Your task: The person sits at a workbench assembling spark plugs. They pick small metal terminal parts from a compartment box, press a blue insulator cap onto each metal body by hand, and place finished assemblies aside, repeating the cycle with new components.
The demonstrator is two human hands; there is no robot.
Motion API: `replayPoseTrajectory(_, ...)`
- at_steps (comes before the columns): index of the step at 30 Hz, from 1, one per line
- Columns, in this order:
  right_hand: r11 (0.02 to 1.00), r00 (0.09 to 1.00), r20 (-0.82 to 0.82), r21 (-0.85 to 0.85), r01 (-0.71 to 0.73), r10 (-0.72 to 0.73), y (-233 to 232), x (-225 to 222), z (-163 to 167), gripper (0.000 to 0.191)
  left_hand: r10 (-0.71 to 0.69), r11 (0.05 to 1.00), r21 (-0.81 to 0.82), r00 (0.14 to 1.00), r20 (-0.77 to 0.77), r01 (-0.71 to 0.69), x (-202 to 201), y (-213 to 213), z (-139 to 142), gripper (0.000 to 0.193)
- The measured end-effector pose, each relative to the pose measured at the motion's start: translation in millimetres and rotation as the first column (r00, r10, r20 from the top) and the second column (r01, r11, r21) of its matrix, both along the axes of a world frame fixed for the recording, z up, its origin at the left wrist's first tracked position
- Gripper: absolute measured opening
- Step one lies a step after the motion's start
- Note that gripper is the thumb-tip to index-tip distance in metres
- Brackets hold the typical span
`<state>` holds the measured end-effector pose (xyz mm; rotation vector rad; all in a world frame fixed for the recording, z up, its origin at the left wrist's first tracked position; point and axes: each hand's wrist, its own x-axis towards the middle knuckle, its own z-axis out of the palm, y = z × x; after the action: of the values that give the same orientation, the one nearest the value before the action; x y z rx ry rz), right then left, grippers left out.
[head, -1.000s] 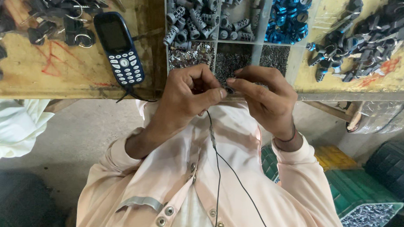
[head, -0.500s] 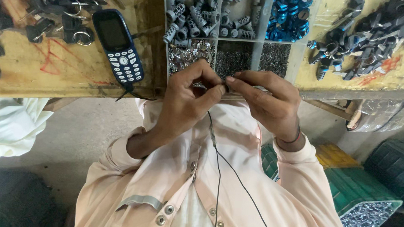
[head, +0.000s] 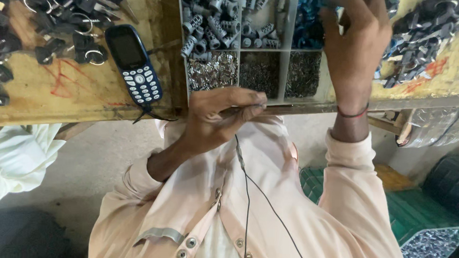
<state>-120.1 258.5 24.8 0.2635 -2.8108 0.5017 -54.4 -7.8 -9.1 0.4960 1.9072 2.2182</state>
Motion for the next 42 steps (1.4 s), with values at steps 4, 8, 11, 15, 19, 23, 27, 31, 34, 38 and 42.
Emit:
replayPoseTrajectory(4,0.999,0.997,-0.051,-0.006,-0.054,0.054,10.0,-8.0,-11.9,0.024,-0.046,0.999,0.005,0.999,0.000,0.046,-5.2,1.1,-4.5,0.016)
replayPoseTrajectory(8,0.911,0.997,0.066,-0.413,-0.009,0.040,12.5,-10.4,-6.8,0.012,-0.046,0.999,-0.025,0.997,-0.067,0.044,-8.2,0.2,-9.3,0.013)
replayPoseTrajectory(11,0.359,0.920,0.370,-0.883,0.303,0.132,17.3,5.2,-0.8,0.006,-0.027,0.997,-0.073,0.991,-0.134,0.018,-9.5,-3.0,-9.8,0.014)
replayPoseTrajectory(15,0.291,0.828,0.443,-0.889,0.354,0.343,9.2,49.4,7.9,0.012,-0.066,0.960,-0.277,0.928,-0.368,-0.042,-12.2,-2.3,-7.9,0.025)
replayPoseTrajectory(19,0.369,0.709,0.575,-0.814,0.448,0.408,-13.5,79.1,16.5,0.013,-0.180,0.923,-0.380,0.808,-0.562,-0.059,-15.3,-0.3,-2.8,0.019)
replayPoseTrajectory(23,0.284,0.645,0.625,-0.778,0.560,0.439,-27.8,76.1,8.4,0.011,-0.231,0.911,-0.404,0.710,-0.666,-0.083,-21.4,-3.4,7.0,0.015)
replayPoseTrajectory(27,0.289,0.516,0.575,-0.796,0.532,0.635,-22.6,62.5,-2.0,0.019,-0.224,0.914,-0.396,0.710,-0.668,-0.084,-25.6,-9.9,14.9,0.020)
replayPoseTrajectory(31,0.183,0.344,0.433,-0.803,0.567,0.833,-29.6,51.3,4.2,0.038,-0.161,0.971,-0.228,0.896,-0.415,0.070,-13.8,-5.8,18.7,0.034)
replayPoseTrajectory(34,0.072,0.376,0.392,-0.767,0.638,0.840,-45.0,53.7,20.9,0.039,-0.114,0.988,-0.097,0.992,0.063,0.120,1.6,3.7,20.3,0.025)
replayPoseTrajectory(38,0.465,0.407,0.631,-0.769,0.438,0.661,-17.6,56.5,41.4,0.039,-0.077,0.973,-0.230,0.938,-0.339,-0.003,0.9,6.4,16.8,0.032)
replayPoseTrajectory(42,0.914,0.982,-0.114,0.362,0.182,-0.150,57.1,45.8,28.4,0.024,-0.043,0.969,-0.240,0.915,-0.402,-0.060,-14.4,7.2,10.6,0.032)
